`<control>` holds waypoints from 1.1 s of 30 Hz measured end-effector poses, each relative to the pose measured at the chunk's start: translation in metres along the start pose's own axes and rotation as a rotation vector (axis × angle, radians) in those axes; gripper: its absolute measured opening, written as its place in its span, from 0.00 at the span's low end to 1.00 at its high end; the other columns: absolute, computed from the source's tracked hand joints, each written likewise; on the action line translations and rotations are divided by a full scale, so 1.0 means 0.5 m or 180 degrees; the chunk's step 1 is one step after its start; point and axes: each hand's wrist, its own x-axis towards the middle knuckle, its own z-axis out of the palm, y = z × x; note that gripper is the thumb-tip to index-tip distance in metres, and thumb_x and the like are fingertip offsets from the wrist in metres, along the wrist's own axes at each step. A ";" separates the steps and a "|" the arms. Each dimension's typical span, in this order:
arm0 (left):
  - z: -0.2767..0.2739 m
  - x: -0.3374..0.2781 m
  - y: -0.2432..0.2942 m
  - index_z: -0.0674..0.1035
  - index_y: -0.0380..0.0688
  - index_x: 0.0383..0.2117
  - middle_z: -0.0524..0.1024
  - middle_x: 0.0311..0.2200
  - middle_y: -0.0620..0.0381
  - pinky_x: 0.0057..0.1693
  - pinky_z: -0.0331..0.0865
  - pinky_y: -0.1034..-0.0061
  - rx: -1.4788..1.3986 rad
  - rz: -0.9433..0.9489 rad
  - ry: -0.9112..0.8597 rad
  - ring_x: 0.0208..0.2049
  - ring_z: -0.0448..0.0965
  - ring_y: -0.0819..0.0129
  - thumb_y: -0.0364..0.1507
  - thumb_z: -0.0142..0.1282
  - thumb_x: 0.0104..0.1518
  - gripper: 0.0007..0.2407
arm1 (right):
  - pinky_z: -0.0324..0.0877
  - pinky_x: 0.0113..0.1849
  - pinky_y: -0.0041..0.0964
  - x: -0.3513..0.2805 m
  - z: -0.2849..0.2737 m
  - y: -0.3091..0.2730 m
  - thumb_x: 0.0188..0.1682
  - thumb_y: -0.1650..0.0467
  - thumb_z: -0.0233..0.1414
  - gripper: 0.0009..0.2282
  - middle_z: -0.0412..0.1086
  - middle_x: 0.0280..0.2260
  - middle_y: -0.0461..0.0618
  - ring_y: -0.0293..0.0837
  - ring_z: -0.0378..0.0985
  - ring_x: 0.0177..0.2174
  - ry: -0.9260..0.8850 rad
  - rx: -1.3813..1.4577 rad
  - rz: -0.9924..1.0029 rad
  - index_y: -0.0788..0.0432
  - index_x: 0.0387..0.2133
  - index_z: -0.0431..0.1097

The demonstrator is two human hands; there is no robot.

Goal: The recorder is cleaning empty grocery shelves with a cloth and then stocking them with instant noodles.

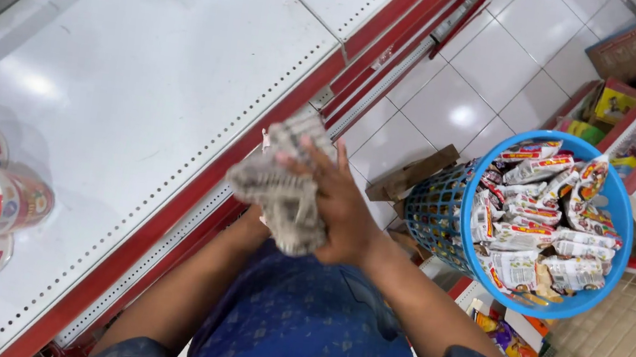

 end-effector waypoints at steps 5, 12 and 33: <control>0.219 0.015 0.188 0.72 0.31 0.58 0.78 0.47 0.38 0.51 0.81 0.64 0.3122 -0.1307 0.0100 0.45 0.82 0.55 0.33 0.53 0.67 0.19 | 0.46 0.71 0.61 -0.063 0.024 -0.024 0.50 0.49 0.51 0.26 0.80 0.44 0.53 0.45 0.83 0.50 -0.0234 0.1431 -0.0518 0.61 0.40 0.76; 0.254 0.025 0.259 0.73 0.41 0.55 0.80 0.46 0.45 0.48 0.80 0.65 0.3121 -0.2084 0.0300 0.42 0.84 0.60 0.29 0.55 0.59 0.17 | 0.79 0.39 0.26 -0.189 0.015 0.103 0.35 0.53 0.73 0.22 0.81 0.28 0.40 0.28 0.85 0.31 0.0227 0.0709 -0.0030 0.54 0.32 0.81; 0.510 0.053 0.433 0.75 0.41 0.51 0.85 0.44 0.53 0.53 0.76 0.74 0.5271 0.0590 0.1541 0.46 0.85 0.68 0.34 0.68 0.51 0.22 | 0.75 0.43 0.35 0.361 0.019 0.173 0.48 0.73 0.61 0.10 0.79 0.38 0.48 0.37 0.79 0.39 -0.1368 0.1370 0.1095 0.64 0.42 0.75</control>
